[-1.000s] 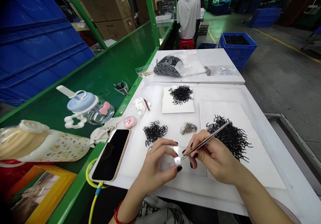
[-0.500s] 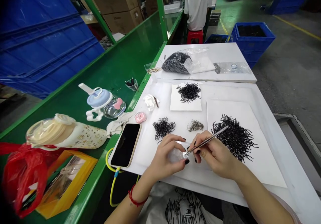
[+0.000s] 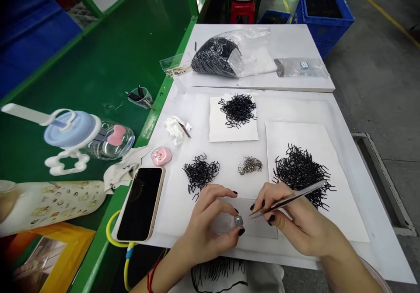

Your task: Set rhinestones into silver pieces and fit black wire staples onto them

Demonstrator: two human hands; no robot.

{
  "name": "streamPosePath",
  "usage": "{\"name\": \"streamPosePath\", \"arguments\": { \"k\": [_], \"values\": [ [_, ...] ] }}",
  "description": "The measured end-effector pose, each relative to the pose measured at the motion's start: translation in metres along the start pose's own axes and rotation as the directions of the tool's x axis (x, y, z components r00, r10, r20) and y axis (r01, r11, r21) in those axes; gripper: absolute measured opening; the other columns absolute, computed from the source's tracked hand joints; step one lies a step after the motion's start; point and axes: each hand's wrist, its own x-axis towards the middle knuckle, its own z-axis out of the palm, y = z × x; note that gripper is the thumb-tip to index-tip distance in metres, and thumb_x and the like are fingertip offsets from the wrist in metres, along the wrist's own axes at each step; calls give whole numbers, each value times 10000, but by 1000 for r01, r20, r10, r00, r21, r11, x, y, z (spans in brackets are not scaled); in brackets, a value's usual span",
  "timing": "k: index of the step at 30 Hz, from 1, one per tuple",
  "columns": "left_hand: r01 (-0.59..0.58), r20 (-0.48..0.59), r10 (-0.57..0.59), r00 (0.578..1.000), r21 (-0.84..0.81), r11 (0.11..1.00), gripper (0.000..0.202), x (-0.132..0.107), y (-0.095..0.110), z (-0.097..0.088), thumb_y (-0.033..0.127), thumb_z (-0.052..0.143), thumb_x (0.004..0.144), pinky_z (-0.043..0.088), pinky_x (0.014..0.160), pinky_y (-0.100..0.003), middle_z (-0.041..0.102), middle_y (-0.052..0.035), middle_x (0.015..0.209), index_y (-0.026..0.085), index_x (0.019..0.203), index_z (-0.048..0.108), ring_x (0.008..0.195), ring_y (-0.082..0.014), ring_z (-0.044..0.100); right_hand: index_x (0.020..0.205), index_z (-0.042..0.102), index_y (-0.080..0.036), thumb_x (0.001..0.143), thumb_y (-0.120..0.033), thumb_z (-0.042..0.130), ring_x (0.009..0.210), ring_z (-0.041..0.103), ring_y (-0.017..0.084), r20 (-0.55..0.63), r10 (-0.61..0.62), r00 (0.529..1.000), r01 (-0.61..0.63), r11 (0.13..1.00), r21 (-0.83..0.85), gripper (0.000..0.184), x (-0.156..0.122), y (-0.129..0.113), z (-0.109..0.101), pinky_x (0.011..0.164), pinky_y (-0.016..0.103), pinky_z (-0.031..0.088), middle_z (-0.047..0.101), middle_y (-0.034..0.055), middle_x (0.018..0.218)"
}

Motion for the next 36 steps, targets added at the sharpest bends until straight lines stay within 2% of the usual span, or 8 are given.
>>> {"name": "streamPosePath", "arguments": {
  "k": [4,12,15,26,32,36],
  "values": [
    [3,2,-3,1000,7,1000,146,1,1,0,195,702,776,471,878,-420,670,-78,1096,224,892,618,979,-246,600,1036,528,-278,951,-86,463,831,618,180,54,-17,998,23,992,-122,220,2,-5,-5,686,284,537,636,42,938],
    [3,4,-3,1000,14,1000,150,1,2,-1,194,714,784,469,883,-409,670,-77,1104,213,897,618,983,-236,600,1048,548,-292,898,-40,465,739,626,177,83,-43,996,59,978,-198,305,11,-8,-7,616,274,554,646,40,910],
    [-5,19,5,1000,9,1000,135,3,1,-2,209,710,805,473,887,-416,667,-84,1098,213,900,615,984,-240,604,1070,536,-307,885,-40,488,785,645,197,80,-33,996,49,979,-198,329,9,-7,-7,651,297,565,654,39,923],
    [-17,40,17,999,10,1000,169,4,0,-1,201,732,804,455,883,-432,653,-91,1096,209,907,599,996,-255,604,1084,528,-316,911,-51,476,764,643,201,78,-8,997,23,979,-203,321,6,-6,-4,657,320,538,651,29,933],
    [-22,46,22,999,12,1000,181,7,0,-2,196,736,795,453,873,-426,653,-92,1095,206,910,597,994,-256,607,1053,522,-322,961,-89,469,734,605,170,-30,-19,999,16,993,-114,255,1,-1,3,676,308,506,649,13,960],
    [-27,43,27,999,12,1000,187,7,0,-2,185,733,786,454,882,-417,651,-86,1098,204,916,600,992,-243,599,1039,523,-319,984,-112,473,695,569,146,-30,-9,1000,8,998,-55,220,0,0,10,648,281,490,645,4,977]
  ]
}}
